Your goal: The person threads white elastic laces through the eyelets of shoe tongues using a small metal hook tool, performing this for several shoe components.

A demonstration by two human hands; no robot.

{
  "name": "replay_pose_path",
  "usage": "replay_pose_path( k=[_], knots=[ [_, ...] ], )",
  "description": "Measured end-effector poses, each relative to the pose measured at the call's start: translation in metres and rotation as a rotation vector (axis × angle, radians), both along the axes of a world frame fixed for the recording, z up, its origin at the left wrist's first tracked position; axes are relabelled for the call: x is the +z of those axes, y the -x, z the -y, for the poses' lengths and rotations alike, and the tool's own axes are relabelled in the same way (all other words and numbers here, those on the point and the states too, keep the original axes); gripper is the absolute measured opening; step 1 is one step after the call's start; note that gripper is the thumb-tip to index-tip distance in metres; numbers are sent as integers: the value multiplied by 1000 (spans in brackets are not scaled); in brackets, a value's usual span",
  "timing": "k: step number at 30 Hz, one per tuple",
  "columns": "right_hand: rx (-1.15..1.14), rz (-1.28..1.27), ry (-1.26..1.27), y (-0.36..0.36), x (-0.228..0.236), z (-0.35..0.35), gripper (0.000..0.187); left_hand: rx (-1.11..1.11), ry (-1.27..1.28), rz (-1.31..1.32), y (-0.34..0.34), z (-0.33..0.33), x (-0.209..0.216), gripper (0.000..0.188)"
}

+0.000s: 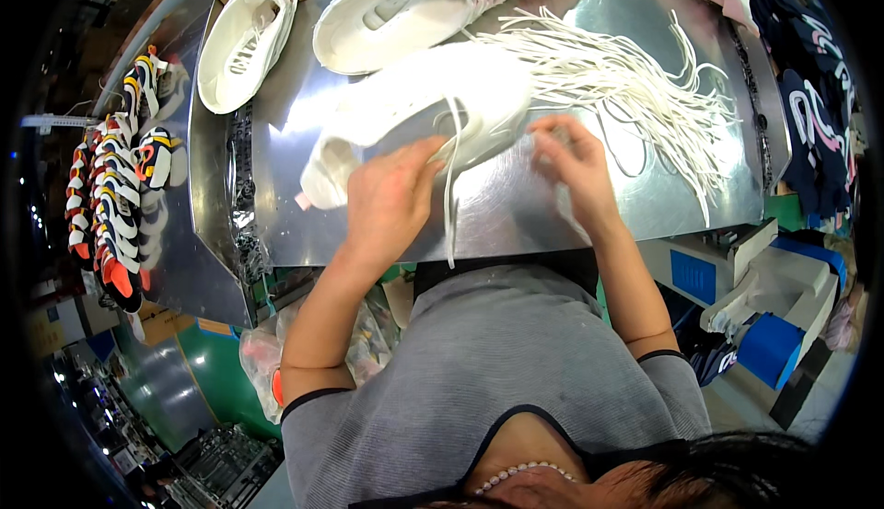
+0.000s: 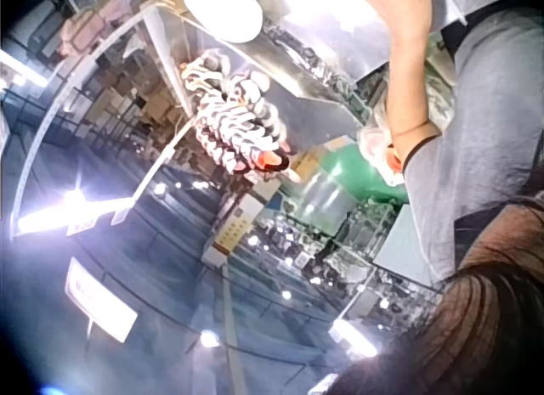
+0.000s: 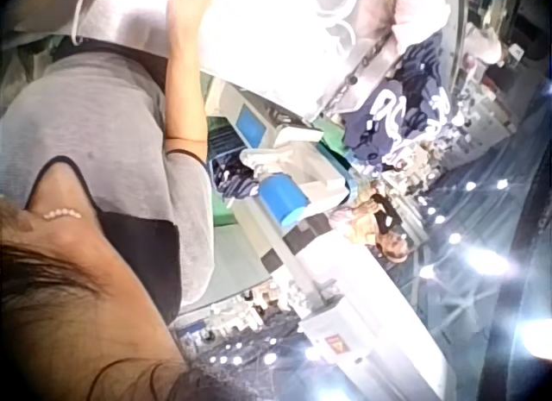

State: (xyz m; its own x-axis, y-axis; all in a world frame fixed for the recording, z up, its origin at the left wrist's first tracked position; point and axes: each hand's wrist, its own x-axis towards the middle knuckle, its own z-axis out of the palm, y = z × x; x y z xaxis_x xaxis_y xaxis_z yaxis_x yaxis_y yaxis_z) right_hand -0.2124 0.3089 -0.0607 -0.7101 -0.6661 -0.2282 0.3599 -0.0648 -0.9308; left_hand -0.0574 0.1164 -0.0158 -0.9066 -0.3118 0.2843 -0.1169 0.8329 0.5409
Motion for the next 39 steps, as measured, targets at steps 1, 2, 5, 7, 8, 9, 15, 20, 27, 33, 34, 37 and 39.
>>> replay_pose_path(
  k=[1, 2, 5, 7, 8, 9, 15, 20, 27, 33, 34, 37, 39],
  knots=[
    [123, -57, -47, -10, 8, 5, 23, -19, 17, -10, 4, -4, 5, 24],
    [250, -122, -92, -19, 18, 15, 24, -35, 36, -29, 9, -8, 15, 25],
    [370, -113, 77, -37, 1, 36, 29, -89, 140, -90, 19, -9, 36, 30],
    [479, -148, -7, -40, 0, 27, 27, -77, 209, -112, 26, -6, 50, 32],
    [531, -170, -51, -40, 0, 19, 26, -52, 145, -180, 27, 1, 53, 30],
    [649, -232, -170, -41, 4, 4, 25, -37, 93, -261, 32, 10, 62, 25],
    [663, -630, -434, -61, -3, -119, 10, 13, -180, -291, 50, 34, 98, 25],
    [172, -269, -251, -47, 41, -114, 10, -175, -65, 277, 27, 8, 2, 29],
    [47, -458, -107, -15, 6, 1, 19, -199, -111, 322, 19, -9, -9, 28],
    [72, -572, -186, -5, -11, 20, 21, -110, -55, 328, 35, -30, 6, 27],
    [61, -583, -163, -6, -16, 20, 21, -88, -45, 370, 39, -31, 2, 26],
    [15, -627, -140, -7, -22, 21, 25, -35, -54, 453, 47, -32, -9, 23],
    [-35, -671, -150, -9, -24, 15, 28, -4, -115, 449, 49, -32, -12, 23]
  ],
)
